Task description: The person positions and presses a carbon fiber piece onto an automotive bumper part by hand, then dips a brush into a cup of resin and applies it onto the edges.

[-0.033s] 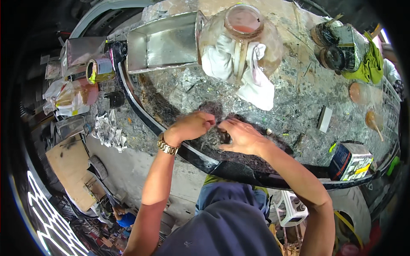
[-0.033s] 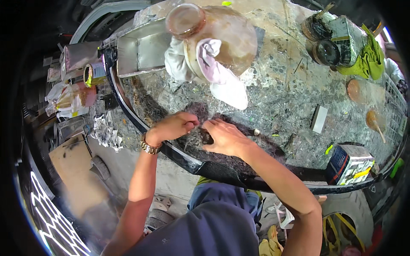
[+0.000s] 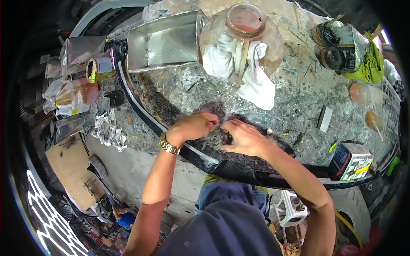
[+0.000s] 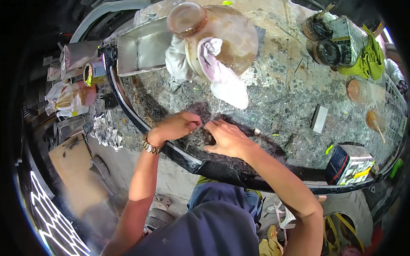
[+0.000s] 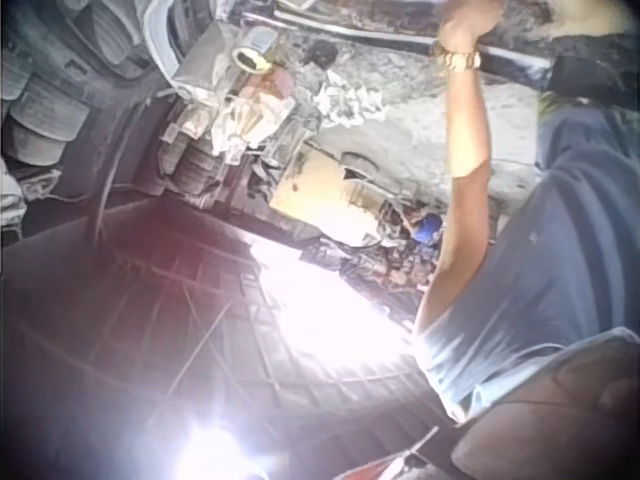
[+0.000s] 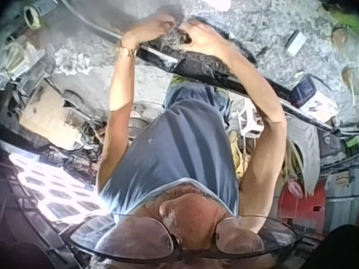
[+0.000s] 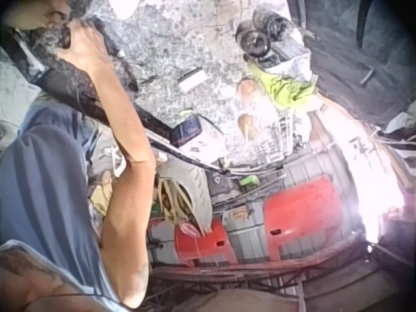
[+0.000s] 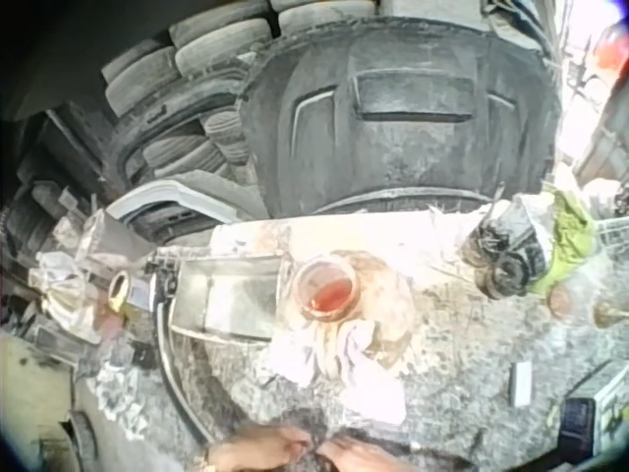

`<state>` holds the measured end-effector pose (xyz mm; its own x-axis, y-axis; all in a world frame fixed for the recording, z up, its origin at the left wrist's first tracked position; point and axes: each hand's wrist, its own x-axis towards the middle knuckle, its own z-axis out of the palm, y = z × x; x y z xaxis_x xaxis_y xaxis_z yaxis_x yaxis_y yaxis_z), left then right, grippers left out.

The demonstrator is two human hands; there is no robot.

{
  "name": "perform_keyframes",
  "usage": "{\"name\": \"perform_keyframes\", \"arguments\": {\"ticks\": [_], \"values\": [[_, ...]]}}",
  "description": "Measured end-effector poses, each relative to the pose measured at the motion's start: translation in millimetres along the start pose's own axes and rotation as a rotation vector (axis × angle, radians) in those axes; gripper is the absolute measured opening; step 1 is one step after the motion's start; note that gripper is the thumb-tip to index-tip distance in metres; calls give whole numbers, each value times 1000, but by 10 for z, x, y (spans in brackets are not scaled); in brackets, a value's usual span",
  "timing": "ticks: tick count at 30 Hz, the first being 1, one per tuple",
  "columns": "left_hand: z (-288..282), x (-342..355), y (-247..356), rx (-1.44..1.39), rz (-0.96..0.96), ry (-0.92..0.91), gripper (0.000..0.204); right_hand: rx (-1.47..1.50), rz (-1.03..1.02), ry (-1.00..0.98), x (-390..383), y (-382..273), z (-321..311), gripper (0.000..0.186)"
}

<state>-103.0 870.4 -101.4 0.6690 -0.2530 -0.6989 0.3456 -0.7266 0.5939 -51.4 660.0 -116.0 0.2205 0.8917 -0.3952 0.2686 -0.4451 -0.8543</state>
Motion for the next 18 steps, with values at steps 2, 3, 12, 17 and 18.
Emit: {"name": "perform_keyframes", "arguments": {"ticks": [2, 3, 12, 17, 18], "values": [[90, 73, 26, 18, 113, -46, 18, 12, 40, 18, -162, -8, -14, 48], [134, 129, 70, -17, 125, -82, 18, -14, 16, 45, -228, 37, 22, 47], [285, 185, 286, -69, 167, -124, 19, 84, 36, 37, -522, 106, 77, 52], [286, 91, 310, 6, 130, -53, 19, 84, -19, -1, -433, 85, 32, 59], [252, 66, 354, -52, 72, -46, 20, 50, -47, -21, -417, 105, 18, 61]]}}
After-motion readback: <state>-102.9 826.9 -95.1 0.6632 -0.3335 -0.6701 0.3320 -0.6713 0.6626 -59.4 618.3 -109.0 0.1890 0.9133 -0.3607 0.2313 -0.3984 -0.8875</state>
